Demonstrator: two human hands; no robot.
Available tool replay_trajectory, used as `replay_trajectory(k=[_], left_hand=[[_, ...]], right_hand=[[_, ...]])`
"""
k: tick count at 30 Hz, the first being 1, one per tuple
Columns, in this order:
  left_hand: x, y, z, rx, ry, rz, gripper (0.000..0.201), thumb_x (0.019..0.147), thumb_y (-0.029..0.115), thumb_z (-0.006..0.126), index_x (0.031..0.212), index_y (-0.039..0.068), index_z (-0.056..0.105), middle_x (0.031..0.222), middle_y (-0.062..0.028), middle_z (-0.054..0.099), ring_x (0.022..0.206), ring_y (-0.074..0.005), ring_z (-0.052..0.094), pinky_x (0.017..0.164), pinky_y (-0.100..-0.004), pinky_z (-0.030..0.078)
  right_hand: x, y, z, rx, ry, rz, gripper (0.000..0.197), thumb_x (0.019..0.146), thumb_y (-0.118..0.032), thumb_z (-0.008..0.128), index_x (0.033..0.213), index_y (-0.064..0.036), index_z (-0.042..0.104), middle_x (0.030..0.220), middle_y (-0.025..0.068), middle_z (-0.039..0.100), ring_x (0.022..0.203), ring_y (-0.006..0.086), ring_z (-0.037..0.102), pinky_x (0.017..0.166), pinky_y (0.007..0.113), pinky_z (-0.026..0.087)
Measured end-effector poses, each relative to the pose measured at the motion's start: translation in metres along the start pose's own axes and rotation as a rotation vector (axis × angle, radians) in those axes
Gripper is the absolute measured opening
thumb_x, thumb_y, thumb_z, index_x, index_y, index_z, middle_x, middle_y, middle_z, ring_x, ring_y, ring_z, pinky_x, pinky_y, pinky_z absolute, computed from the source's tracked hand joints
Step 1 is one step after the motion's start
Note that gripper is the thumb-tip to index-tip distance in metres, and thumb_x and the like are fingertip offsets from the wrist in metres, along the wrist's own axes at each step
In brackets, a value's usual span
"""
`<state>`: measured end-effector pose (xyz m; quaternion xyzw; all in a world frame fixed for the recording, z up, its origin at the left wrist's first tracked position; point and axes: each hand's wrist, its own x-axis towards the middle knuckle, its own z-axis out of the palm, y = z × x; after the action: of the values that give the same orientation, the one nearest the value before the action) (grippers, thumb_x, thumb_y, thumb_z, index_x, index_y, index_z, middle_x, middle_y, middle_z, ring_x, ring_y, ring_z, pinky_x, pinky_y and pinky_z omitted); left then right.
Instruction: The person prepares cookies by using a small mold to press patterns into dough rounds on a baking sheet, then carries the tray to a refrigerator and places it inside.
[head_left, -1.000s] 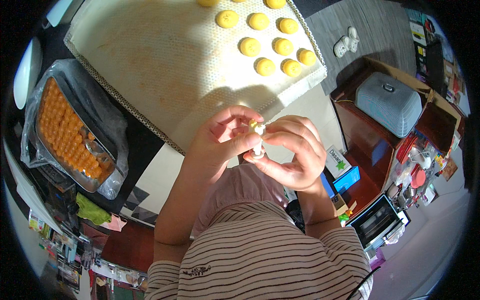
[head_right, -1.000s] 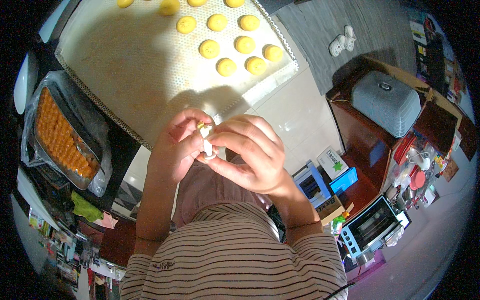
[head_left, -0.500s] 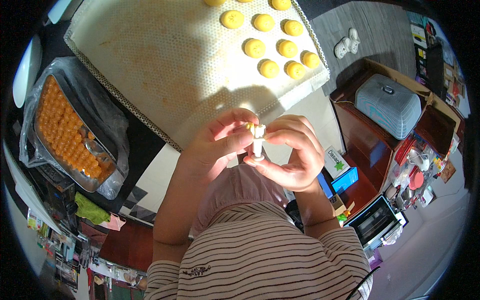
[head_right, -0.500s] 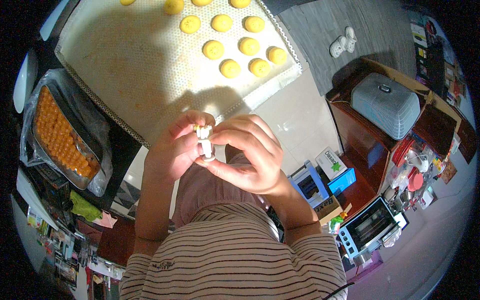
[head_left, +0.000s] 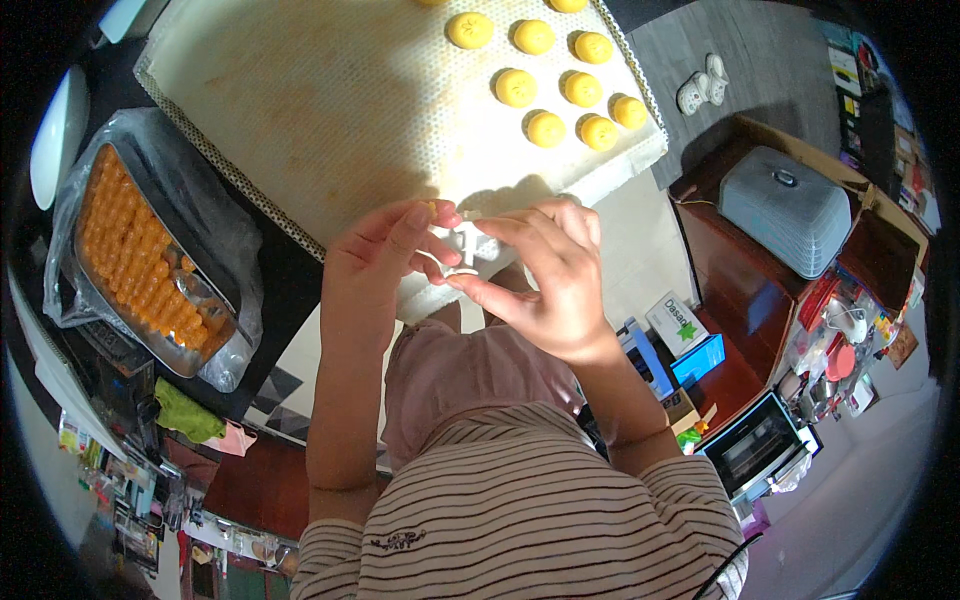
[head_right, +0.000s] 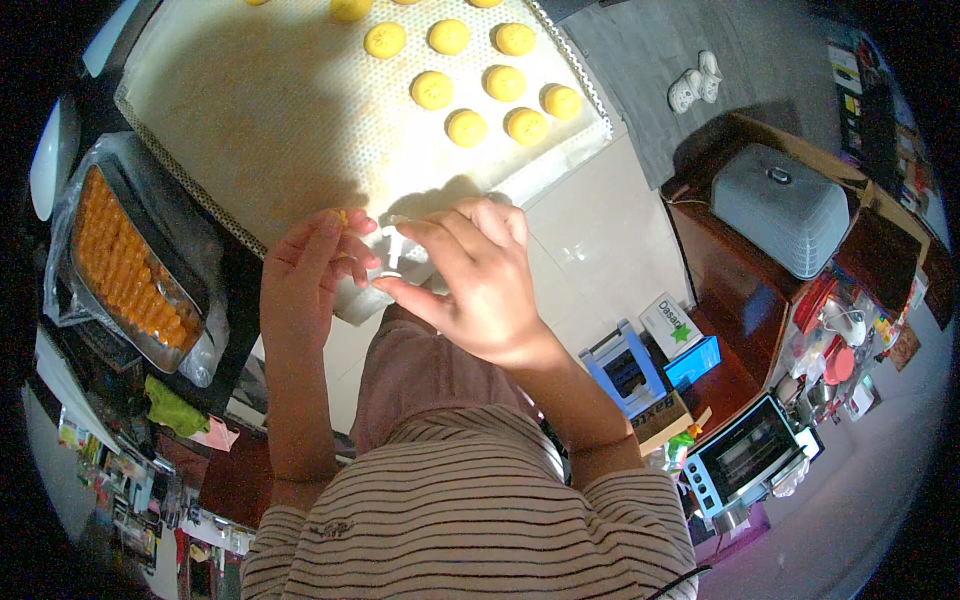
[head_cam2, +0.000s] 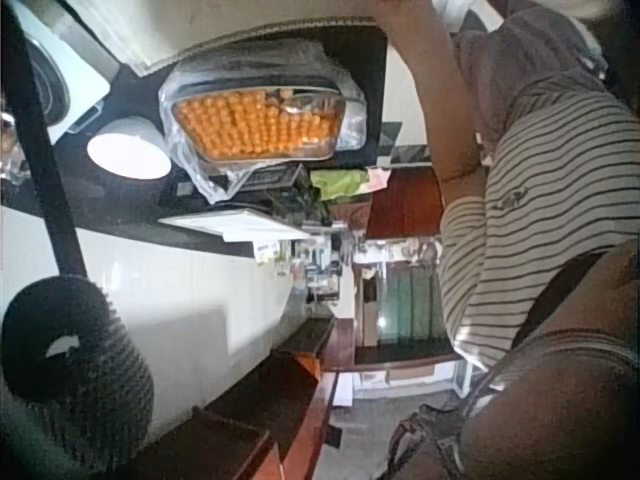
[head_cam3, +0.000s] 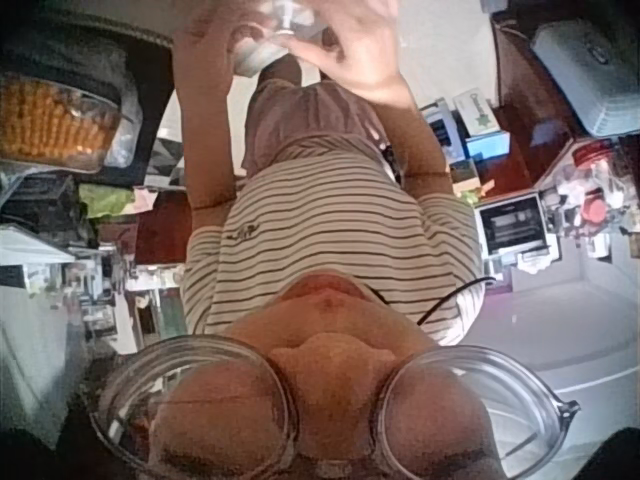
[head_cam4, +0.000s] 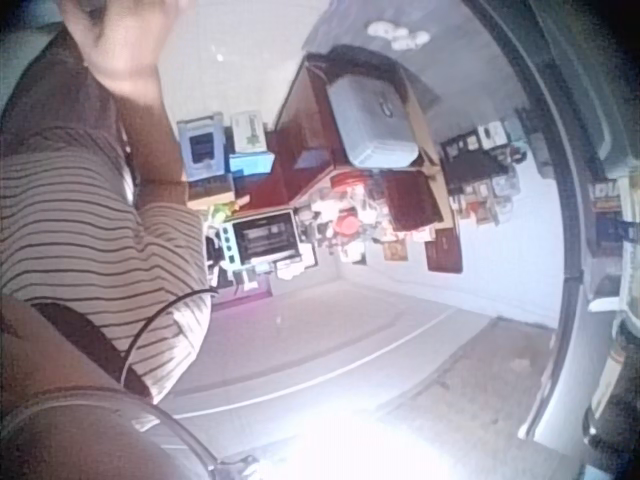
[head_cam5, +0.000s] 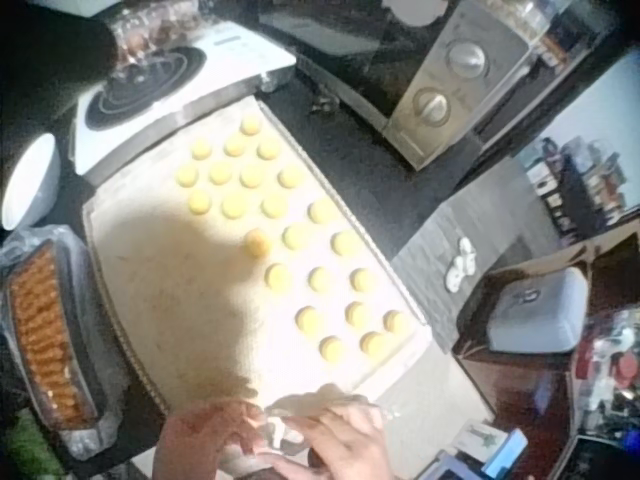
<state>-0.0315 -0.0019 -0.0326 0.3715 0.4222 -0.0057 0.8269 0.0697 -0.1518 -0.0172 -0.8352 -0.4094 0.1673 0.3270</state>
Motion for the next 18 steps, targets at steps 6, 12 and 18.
replay_trajectory(k=[6, 12, 18], left_hand=[[-0.002, 0.003, -0.002, 0.035, -0.076, 0.045, 0.025, 0.095, 0.023, 0.061, 0.102, 0.0, 0.068, 0.091, -0.0074, 0.07, 0.063, -0.0095, 0.062, 0.053, -0.0216, 0.045], [-0.008, 0.022, 0.005, 0.17, -0.256, -0.054, 0.024, 0.094, 0.022, 0.063, 0.1, 0.0, 0.07, 0.086, -0.0042, 0.07, 0.058, -0.0061, 0.059, 0.045, -0.018, 0.04], [-0.007, 0.033, 0.009, 0.25, -0.308, -0.142, 0.025, 0.091, 0.024, 0.067, 0.097, 0.0, 0.071, 0.076, -0.0017, 0.068, 0.055, -0.0041, 0.057, 0.043, -0.0175, 0.039]], right_hand=[[0.008, 0.002, -0.009, 0.157, 0.048, -0.034, 0.032, 0.069, -0.025, 0.081, 0.093, -0.0062, 0.072, 0.088, 0.0059, 0.061, 0.082, 0.0231, 0.055, 0.077, 0.033, 0.039], [0.014, -0.004, -0.02, 0.582, 0.019, 0.142, 0.022, 0.075, -0.005, 0.075, 0.097, -0.0012, 0.071, 0.089, 0.008, 0.061, 0.08, 0.0187, 0.058, 0.07, 0.029, 0.045], [0.014, 0.0, -0.024, 0.681, -0.01, 0.126, 0.02, 0.076, -0.001, 0.075, 0.096, -0.0018, 0.072, 0.089, 0.0067, 0.061, 0.081, 0.0153, 0.058, 0.071, 0.026, 0.046]])
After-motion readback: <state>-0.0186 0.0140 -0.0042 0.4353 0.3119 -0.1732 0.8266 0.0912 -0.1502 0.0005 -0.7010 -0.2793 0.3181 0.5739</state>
